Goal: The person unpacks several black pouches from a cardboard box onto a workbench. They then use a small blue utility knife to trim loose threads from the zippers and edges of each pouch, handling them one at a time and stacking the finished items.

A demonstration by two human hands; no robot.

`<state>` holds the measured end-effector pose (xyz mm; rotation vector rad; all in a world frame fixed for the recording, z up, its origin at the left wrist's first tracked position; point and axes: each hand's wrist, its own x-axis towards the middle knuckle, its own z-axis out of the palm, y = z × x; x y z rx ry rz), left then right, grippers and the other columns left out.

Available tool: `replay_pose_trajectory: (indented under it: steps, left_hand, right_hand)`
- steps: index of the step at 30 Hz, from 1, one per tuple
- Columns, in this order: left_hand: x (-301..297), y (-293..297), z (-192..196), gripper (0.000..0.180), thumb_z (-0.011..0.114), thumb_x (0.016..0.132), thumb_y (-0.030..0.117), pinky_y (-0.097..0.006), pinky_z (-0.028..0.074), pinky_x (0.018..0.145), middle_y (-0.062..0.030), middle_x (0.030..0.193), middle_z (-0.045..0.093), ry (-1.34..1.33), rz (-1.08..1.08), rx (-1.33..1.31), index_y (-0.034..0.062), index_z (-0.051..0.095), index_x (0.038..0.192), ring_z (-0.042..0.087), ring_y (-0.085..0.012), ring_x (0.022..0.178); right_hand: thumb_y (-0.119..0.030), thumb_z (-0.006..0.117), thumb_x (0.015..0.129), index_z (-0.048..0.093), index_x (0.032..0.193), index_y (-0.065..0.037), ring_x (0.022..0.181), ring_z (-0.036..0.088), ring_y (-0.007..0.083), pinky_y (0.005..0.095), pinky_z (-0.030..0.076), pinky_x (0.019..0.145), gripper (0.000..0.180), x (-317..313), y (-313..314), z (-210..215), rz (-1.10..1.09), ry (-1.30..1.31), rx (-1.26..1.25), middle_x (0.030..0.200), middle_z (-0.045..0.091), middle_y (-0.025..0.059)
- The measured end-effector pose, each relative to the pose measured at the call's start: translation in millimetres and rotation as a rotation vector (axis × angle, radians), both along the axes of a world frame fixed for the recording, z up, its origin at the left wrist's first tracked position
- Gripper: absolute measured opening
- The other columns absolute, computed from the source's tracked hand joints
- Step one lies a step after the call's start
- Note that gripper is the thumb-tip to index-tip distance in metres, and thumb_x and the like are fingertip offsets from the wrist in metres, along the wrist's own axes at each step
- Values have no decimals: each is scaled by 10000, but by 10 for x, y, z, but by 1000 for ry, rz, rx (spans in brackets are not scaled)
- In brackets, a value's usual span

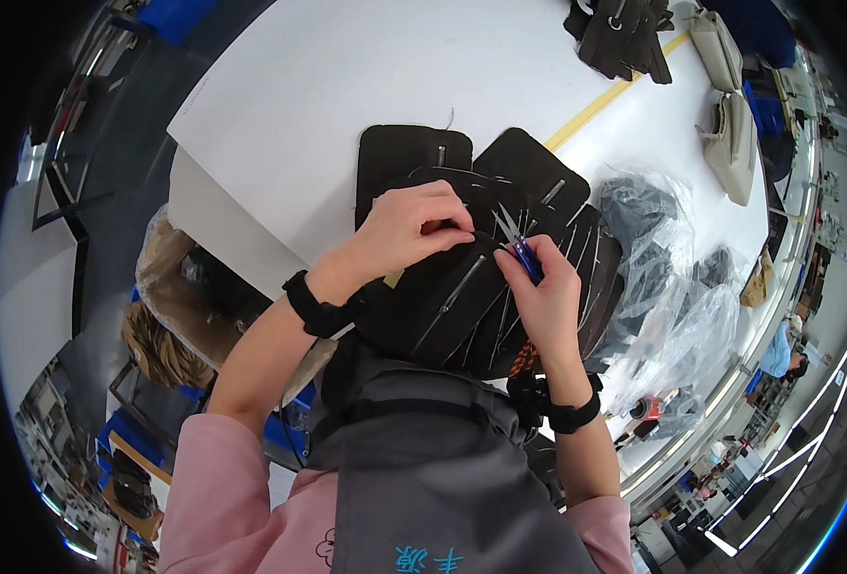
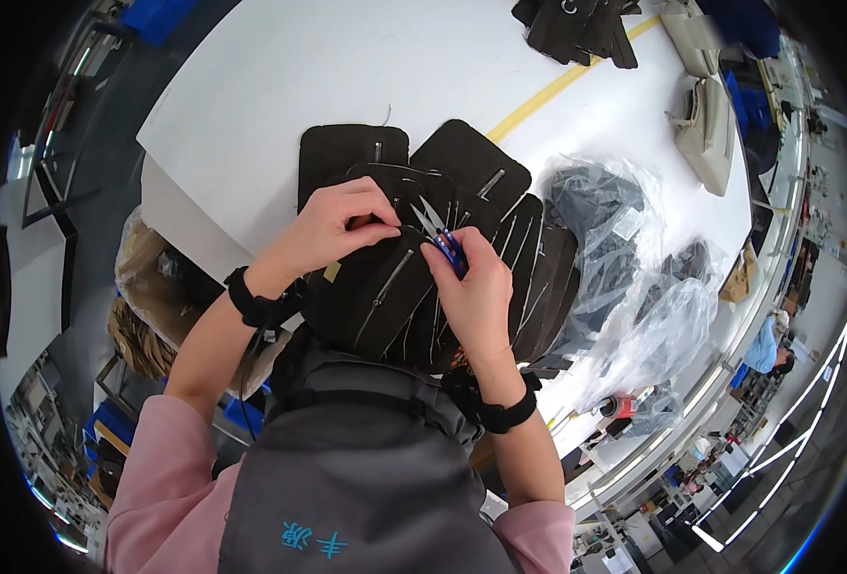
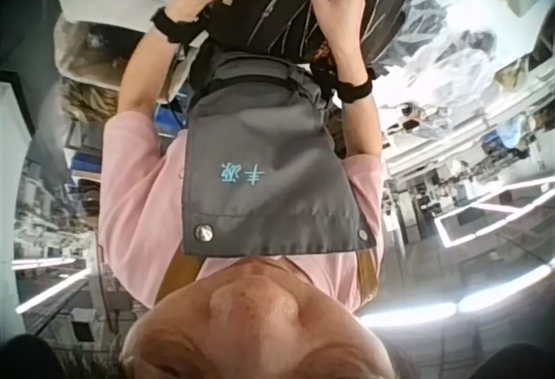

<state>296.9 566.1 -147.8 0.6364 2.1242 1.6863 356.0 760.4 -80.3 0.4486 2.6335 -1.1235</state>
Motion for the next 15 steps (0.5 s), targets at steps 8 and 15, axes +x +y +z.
replay_pose_trajectory:
  steps: [8, 15]
  left_hand:
    - [297, 146, -23, 85, 681, 833, 9, -276, 489, 606, -67, 860, 616, 404, 302, 15, 20, 626, 897, 599, -182, 665]
    - [529, 223, -1, 67, 624, 892, 1, -252, 457, 596, -80, 836, 609, -37, 355, 89, 6, 568, 929, 565, -157, 630]
  right_hand:
    - [-212, 736, 838, 607, 881, -20, 566, 576, 176, 310, 453, 580, 235, -43, 60, -47, 38, -7, -24, 661, 611, 70]
    - [-240, 718, 864, 597, 1013, -66, 657, 646, 212, 316, 485, 553, 259, -23, 79, 266, 210, 165, 233, 777, 634, 70]
